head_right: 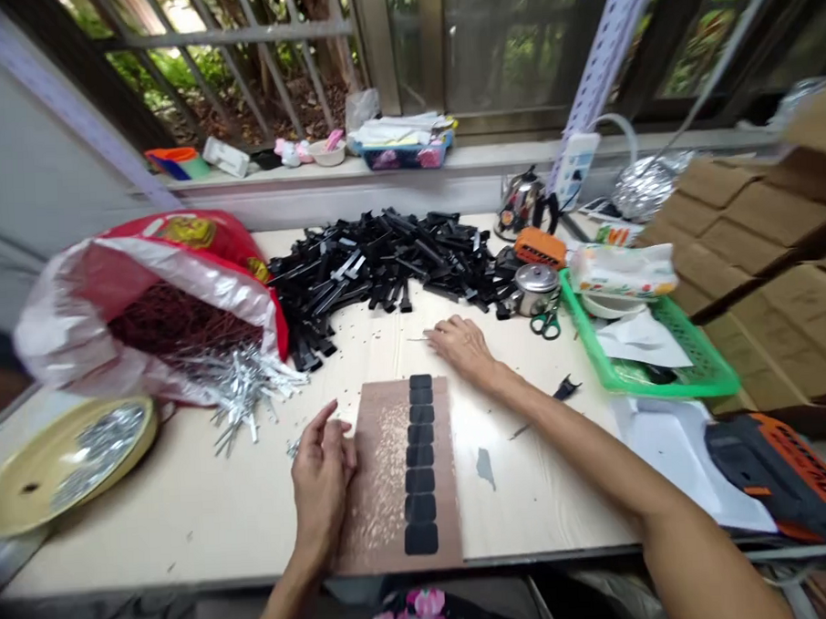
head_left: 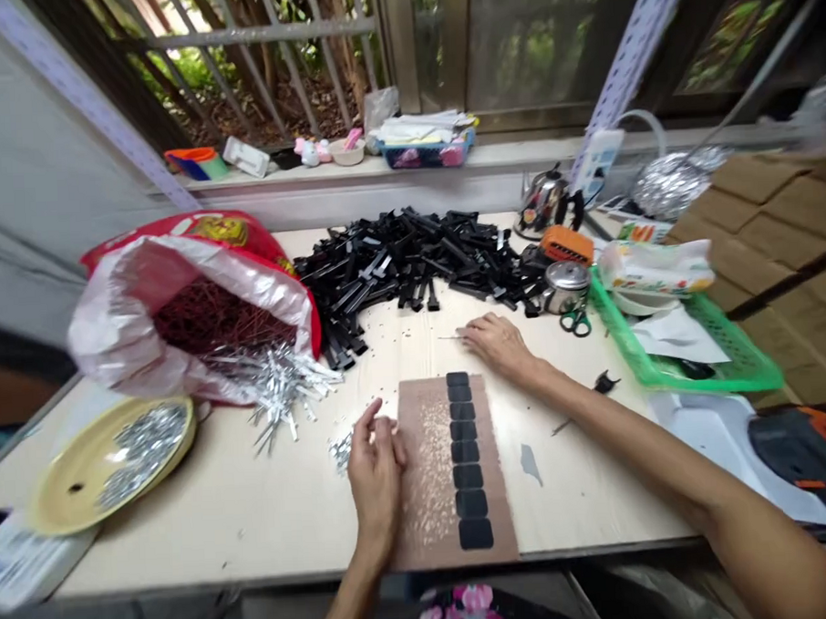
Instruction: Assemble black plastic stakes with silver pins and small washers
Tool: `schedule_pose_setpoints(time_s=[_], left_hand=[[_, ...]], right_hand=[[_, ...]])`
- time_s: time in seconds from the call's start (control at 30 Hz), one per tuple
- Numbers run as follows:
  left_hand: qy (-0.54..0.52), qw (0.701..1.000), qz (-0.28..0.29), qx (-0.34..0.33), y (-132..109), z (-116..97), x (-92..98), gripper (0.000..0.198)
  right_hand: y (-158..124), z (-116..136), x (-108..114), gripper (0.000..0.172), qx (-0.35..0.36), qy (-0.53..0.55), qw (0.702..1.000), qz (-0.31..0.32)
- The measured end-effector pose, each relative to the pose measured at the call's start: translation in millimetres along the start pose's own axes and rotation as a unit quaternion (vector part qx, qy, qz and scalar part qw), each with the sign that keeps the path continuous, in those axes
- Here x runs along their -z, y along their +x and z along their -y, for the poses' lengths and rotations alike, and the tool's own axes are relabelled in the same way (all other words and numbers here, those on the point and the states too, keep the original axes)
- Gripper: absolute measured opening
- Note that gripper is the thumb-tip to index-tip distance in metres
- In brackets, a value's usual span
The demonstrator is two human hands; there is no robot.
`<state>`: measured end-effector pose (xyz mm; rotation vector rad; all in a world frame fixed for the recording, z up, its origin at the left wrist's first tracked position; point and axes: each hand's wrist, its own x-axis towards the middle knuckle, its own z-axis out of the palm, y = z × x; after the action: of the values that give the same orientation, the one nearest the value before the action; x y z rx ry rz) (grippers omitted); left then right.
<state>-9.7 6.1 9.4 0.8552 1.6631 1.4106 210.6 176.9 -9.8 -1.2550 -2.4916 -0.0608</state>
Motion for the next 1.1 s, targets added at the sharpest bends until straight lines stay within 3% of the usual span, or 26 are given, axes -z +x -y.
schedule_pose_setpoints(time_s=[0.13, 0.2, 0.27, 0.33, 0.53, 0.67, 0.77, 0.87, 0.97, 1.03, 1.1], left_hand=[[0.138, 0.983, -0.085, -0.084, 16.0, -0.5, 55.0, 0.034], [0.235, 0.959, -0.081, -0.136, 19.8, 4.4, 79.8, 0.025], [0.316, 0.930, -0.059, -0.179, 19.7, 11.0, 93.1, 0.022], [0.373, 0.900, -0.024, -0.224, 16.6, 16.7, 93.7, 0.021], [0.427, 0.831, 0.127, -0.332, 4.4, 20.7, 69.7, 0.021], [0.438, 0.809, 0.172, -0.351, 2.7, 24.2, 66.5, 0.023], [0.424, 0.814, 0.177, -0.354, 2.7, 27.4, 66.8, 0.023], [0.347, 0.878, 0.157, -0.291, 2.6, 25.7, 65.6, 0.018], [0.134, 0.981, 0.107, -0.093, 2.8, 16.4, 60.9, 0.018], [-0.058, 0.992, 0.096, 0.062, 2.6, 6.9, 55.2, 0.023], [-0.202, 0.960, 0.105, 0.161, 1.4, -2.9, 48.7, 0.030]], right_hand=[[14.7, -0.3, -33.1, 0.020, 0.019, -0.034, 0.999, 0.026], [14.5, -2.1, -33.7, 0.022, 0.006, -0.029, 0.999, 0.016], [12.7, -0.7, -23.6, 0.023, -0.014, -0.003, 1.000, -0.008], [9.7, 6.3, -7.3, 0.024, -0.018, 0.037, 0.999, -0.036], [-9.1, 48.9, 30.9, 0.031, 0.015, 0.134, 0.988, -0.071], [-23.8, 73.8, 37.0, 0.027, 0.009, 0.161, 0.985, -0.066], [-33.4, 94.1, 38.7, 0.024, 0.016, 0.199, 0.978, -0.054], [-42.6, 118.6, 40.6, 0.023, 0.037, 0.229, 0.972, -0.045], [-48.6, 141.5, 43.3, 0.023, 0.066, 0.246, 0.966, -0.034], [-49.4, 152.1, 45.9, 0.023, 0.077, 0.243, 0.966, -0.030], [-48.1, 158.1, 48.9, 0.024, 0.078, 0.232, 0.969, -0.034]])
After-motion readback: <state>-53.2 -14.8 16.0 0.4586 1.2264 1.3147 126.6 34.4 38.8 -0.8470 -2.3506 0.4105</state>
